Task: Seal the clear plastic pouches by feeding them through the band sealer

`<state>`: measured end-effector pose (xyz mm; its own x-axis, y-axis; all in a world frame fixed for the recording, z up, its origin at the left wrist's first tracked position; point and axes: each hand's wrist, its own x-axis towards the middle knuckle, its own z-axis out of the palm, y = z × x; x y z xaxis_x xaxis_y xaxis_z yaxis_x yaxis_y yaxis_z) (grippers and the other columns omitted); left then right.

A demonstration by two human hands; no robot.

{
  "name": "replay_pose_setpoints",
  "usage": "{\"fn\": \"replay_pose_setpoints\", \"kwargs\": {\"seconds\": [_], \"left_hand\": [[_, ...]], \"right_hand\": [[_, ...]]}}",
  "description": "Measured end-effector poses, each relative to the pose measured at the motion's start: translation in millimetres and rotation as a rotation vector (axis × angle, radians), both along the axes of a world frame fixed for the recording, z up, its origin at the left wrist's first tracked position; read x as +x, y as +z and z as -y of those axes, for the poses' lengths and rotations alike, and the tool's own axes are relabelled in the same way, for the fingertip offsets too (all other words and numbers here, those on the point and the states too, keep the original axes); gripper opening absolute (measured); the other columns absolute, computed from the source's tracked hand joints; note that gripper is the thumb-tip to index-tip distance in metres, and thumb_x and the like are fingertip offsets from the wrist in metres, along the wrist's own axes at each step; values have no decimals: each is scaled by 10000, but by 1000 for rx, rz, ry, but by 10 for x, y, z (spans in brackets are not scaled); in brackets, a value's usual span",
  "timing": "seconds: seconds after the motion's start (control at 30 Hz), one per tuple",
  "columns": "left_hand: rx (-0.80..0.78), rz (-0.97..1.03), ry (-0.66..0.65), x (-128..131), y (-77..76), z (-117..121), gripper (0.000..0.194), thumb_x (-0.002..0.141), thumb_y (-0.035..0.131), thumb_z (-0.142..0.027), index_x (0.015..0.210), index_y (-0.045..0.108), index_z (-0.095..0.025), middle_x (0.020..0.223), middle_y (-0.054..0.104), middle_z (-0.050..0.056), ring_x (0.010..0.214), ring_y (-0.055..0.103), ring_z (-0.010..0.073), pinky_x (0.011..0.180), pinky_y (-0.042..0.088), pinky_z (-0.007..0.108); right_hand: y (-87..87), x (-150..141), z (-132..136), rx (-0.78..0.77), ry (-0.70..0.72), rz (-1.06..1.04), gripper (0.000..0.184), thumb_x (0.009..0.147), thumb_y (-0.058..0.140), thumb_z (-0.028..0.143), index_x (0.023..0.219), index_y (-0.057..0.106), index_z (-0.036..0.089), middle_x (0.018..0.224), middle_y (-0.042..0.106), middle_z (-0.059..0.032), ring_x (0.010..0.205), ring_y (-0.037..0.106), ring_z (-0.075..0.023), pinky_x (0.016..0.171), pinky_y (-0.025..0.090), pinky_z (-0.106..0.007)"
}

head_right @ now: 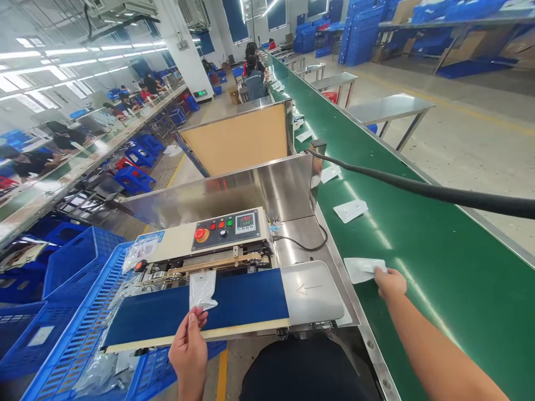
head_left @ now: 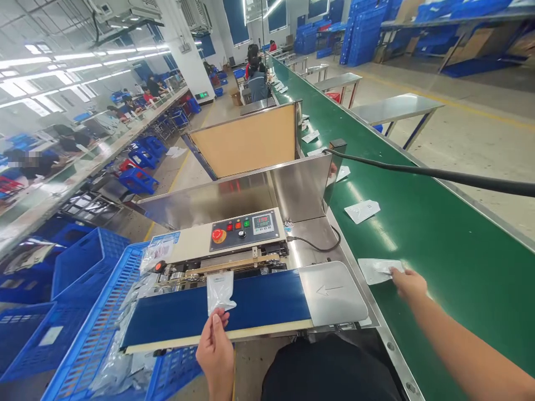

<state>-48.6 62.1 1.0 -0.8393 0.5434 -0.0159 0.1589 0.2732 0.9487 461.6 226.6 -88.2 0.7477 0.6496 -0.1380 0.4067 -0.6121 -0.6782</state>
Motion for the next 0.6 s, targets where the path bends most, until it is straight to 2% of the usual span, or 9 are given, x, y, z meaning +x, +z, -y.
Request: {"fn": "replay_pose_setpoints", "kwargs": {"seconds": [0.07,0.13,0.27,0.33,0.4,0.43,0.5,0.57,0.6], "left_hand": [[23,-27,-48,96,34,-68,592,886,724,-689,1099,813,-145,1067,839,147,899,812,303,908,666,469],[47,-39,-133,240,59,-138,559,916,717,-666,1086,817,-143,1063,840,154,912,817,305,881,676,451],[67,-139,-466,719,132,-361,433,1006,668,-559,1121,826,-173,1099,838,154,1002,812,304,925,670,446],[84,-234,-660,1016,200,-524,392,1033,648,-499,1224,815,-200,1240,811,159,1156,773,312,1031,631,461],[128,-281,-802,1288,268,-687,443,1038,641,-479,1367,763,-208,1397,753,163,1325,693,325,1149,557,480],[147,-273,-862,1399,293,-755,464,1041,635,-482,1398,747,-208,1417,743,161,1347,677,325,1170,535,473],[144,-199,-954,1554,313,-840,439,1068,584,-498,1334,780,-208,1293,794,143,1219,728,304,1088,562,414],[94,-83,-970,1618,286,-848,463,1100,512,-529,1099,834,-197,983,814,98,902,736,243,835,570,314],[68,-26,-946,1625,258,-828,515,1107,485,-550,970,823,-186,840,769,71,767,675,208,719,517,280]], "right_hand": [[33,-62,24,-13,-14,-17,291,811,681,482,753,724,199,527,539,-49,507,496,-233,587,418,-427],[164,-173,53,31,32,-31,324,803,710,496,862,753,180,645,639,-67,594,557,-228,666,460,-409],[699,-587,199,310,187,-21,547,849,690,691,1015,778,178,730,691,-53,679,606,-212,736,496,-360],[992,-879,294,401,330,-57,563,847,702,734,977,782,192,764,720,-58,672,608,-199,700,498,-335],[1213,-1187,380,395,523,-153,526,849,717,729,911,781,211,783,742,-55,658,611,-191,658,498,-319],[1286,-1331,418,378,619,-220,514,849,724,726,882,777,216,771,742,-50,642,609,-188,640,499,-315],[1357,-1565,489,353,758,-374,511,844,742,724,883,778,215,763,740,-47,620,603,-183,618,510,-310],[1351,-1700,562,342,807,-547,548,847,740,738,973,790,206,816,758,-58,616,605,-180,603,525,-310],[1329,-1730,602,335,806,-626,574,857,724,748,1025,792,203,856,767,-68,625,613,-182,601,535,-311]]}}
